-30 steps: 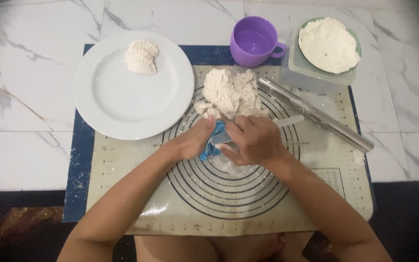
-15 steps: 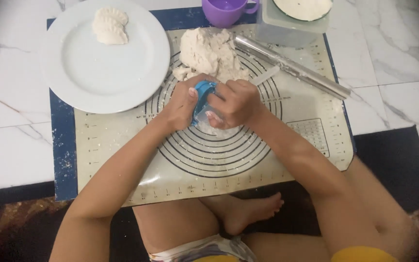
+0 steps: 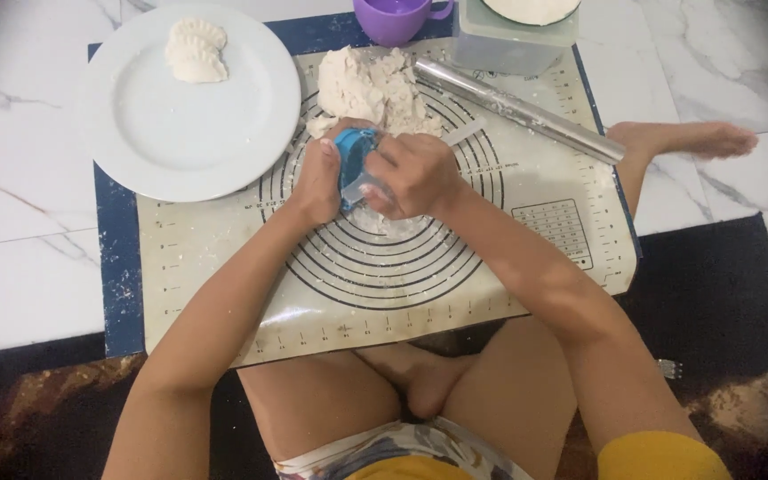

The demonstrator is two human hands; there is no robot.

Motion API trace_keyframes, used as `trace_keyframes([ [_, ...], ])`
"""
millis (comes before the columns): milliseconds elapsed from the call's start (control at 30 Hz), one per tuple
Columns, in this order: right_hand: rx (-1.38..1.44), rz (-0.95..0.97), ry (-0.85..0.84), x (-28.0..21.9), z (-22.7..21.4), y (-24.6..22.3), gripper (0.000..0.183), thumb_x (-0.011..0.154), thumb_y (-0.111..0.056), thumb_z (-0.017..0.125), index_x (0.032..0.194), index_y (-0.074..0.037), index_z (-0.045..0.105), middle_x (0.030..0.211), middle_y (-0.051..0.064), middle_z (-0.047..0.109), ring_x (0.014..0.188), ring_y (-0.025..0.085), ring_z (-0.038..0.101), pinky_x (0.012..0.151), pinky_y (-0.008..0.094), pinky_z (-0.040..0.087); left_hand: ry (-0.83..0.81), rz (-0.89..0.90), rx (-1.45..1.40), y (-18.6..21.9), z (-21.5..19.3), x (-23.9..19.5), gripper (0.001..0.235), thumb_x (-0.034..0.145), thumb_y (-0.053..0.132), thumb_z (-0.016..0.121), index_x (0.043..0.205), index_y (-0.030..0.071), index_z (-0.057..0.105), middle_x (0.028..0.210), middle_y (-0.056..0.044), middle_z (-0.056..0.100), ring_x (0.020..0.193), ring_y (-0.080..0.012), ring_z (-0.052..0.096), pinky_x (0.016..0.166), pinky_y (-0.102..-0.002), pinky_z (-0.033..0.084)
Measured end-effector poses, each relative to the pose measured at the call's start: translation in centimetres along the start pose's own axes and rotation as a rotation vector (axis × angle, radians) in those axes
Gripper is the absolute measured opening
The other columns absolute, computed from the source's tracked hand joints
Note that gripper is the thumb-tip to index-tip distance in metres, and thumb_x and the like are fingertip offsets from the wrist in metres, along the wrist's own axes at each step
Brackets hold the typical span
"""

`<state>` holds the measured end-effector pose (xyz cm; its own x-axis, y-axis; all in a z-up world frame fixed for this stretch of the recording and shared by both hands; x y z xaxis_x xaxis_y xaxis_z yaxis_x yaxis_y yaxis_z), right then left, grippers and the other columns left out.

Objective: Preparing and shaping dumplings from dough using a rolling pin and a plastic mold.

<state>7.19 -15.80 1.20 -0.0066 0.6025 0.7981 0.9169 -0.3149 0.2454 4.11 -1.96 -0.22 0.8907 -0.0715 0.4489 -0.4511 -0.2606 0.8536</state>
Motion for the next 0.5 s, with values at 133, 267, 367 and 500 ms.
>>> trace_keyframes([
  [133, -0.009, -0.030, -0.004, 0.0, 0.2, -0.7, 0.045, 0.097, -0.053, 0.035, 0.079, -0.018, 0.058, 0.067, -0.001, 0.044, 0.047, 0.015, 0.049, 0.043, 0.026, 0.042, 0.011, 0.031, -0.032, -1.1, -0.2, 0.2, 0.087, 0.100, 0.064, 0.001, 0.125, 0.006, 0.061, 0.101, -0.020, 0.068, 0.095, -0.0285, 0.065, 0.089, -0.047, 0.051],
  [267, -0.021, 0.040, -0.019, -0.4, 0.4, 0.0, 0.042, 0.096, -0.051, 0.037, 0.082, -0.017, 0.057, 0.066, -0.001, 0.043, 0.045, 0.015, 0.049, 0.042, 0.027, 0.043, 0.039, 0.073, -0.157, -1.2, -0.2, 0.0, 0.089, 0.098, 0.071, 0.005, 0.122, 0.006, 0.061, 0.104, -0.015, 0.068, 0.098, -0.0238, 0.064, 0.091, -0.042, 0.051],
  [367, -0.014, 0.087, -0.043, 0.1, 0.4, 0.2, 0.038, 0.095, -0.048, 0.040, 0.082, -0.017, 0.058, 0.064, -0.001, 0.042, 0.044, 0.016, 0.049, 0.041, 0.028, 0.043, 0.036, 0.122, -0.160, -1.5, -0.1, 0.1, 0.090, 0.097, 0.072, 0.011, 0.123, 0.004, 0.063, 0.105, -0.016, 0.069, 0.099, -0.0234, 0.065, 0.092, -0.044, 0.051],
  [500, 0.087, 0.074, -0.113, -0.1, 0.2, -0.5, 0.037, 0.092, -0.046, 0.045, 0.074, -0.018, 0.061, 0.060, -0.001, 0.047, 0.042, 0.014, 0.050, 0.039, 0.026, 0.041, 0.035, 0.165, -0.121, -0.2, -0.4, 0.1, 0.088, 0.097, 0.070, 0.016, 0.124, 0.000, 0.063, 0.104, -0.021, 0.071, 0.098, -0.0286, 0.069, 0.091, -0.047, 0.053],
])
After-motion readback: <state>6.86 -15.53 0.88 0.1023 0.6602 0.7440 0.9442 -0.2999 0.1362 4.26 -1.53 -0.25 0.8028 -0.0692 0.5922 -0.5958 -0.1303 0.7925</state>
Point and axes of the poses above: each hand's wrist, its own x-axis towards the middle knuckle, its own z-axis out of the palm, y = z × x, the point moved 5 cm from there along x, towards the middle knuckle
